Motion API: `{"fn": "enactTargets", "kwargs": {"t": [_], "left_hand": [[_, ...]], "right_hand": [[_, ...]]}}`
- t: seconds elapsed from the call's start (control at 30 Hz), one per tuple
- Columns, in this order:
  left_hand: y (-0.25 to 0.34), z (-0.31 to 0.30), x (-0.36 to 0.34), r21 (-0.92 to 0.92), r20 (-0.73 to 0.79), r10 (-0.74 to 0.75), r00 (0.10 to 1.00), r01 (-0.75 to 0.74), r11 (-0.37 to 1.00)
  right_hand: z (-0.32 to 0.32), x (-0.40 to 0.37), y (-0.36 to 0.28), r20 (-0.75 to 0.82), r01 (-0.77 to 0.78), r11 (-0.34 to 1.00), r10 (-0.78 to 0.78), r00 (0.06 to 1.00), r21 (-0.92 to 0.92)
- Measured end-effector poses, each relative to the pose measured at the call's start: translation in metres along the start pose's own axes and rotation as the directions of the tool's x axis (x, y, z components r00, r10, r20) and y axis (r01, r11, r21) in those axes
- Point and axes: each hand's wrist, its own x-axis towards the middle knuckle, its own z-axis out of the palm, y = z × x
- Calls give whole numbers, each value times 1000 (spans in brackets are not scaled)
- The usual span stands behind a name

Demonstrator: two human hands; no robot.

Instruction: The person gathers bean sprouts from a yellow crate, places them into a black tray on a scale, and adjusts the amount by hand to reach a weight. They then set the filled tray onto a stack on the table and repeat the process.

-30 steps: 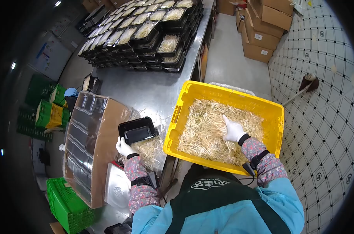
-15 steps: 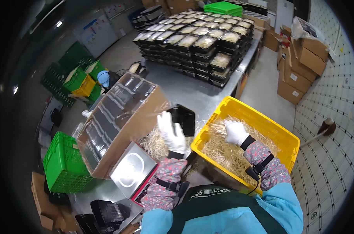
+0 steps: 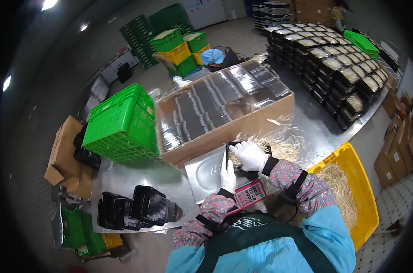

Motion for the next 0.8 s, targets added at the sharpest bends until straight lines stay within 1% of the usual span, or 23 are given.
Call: {"fn": "enactTargets", "kwargs": {"t": [0.03,0.1,0.13,0.17,0.23,0.27,0.37,0.4,0.5,0.53,0.57,0.63,0.7,0.73,0.8], "left_hand": [[0,-17,1,106,-33,-39,999,42,993],[1,-45,5,299,-95,-112,989,135,945],[2,-62,14,624,-55,220,974,-139,769],[3,-74,19,675,32,348,937,-277,684],[22,-82,26,711,221,173,960,-280,645],[-4,-90,34,819,336,177,925,-380,430],[14,-82,34,831,303,165,939,-345,437],[17,-81,34,823,277,152,949,-316,473],[20,-79,33,832,285,132,949,-314,457],[17,-79,32,840,276,143,951,-311,444],[13,-78,32,849,267,152,951,-307,430],[10,-74,30,860,243,164,956,-291,419],[9,-69,29,866,209,167,964,-261,425],[8,-67,29,879,198,159,967,-247,409],[1,-62,28,879,160,195,968,-229,418]], "right_hand": [[17,13,-4,-1,53,998,-53,999,14],[45,33,-13,107,84,996,-84,991,4],[56,40,-20,116,103,995,-101,988,-13],[80,45,-22,10,143,990,-143,990,-6],[96,55,-32,66,30,980,-44,997,194],[109,56,-31,79,23,986,-37,996,164],[112,52,-21,-21,32,914,-26,999,406],[105,54,-14,145,-51,851,-30,989,523],[86,47,4,127,25,817,-120,985,577],[68,44,6,241,-30,870,-103,965,492],[48,42,9,321,-44,917,-93,942,395],[11,37,16,321,70,982,-125,939,177],[11,32,42,358,47,988,-98,929,149],[17,25,53,360,32,992,-74,930,122],[22,19,59,341,6,998,-29,939,67]]}}
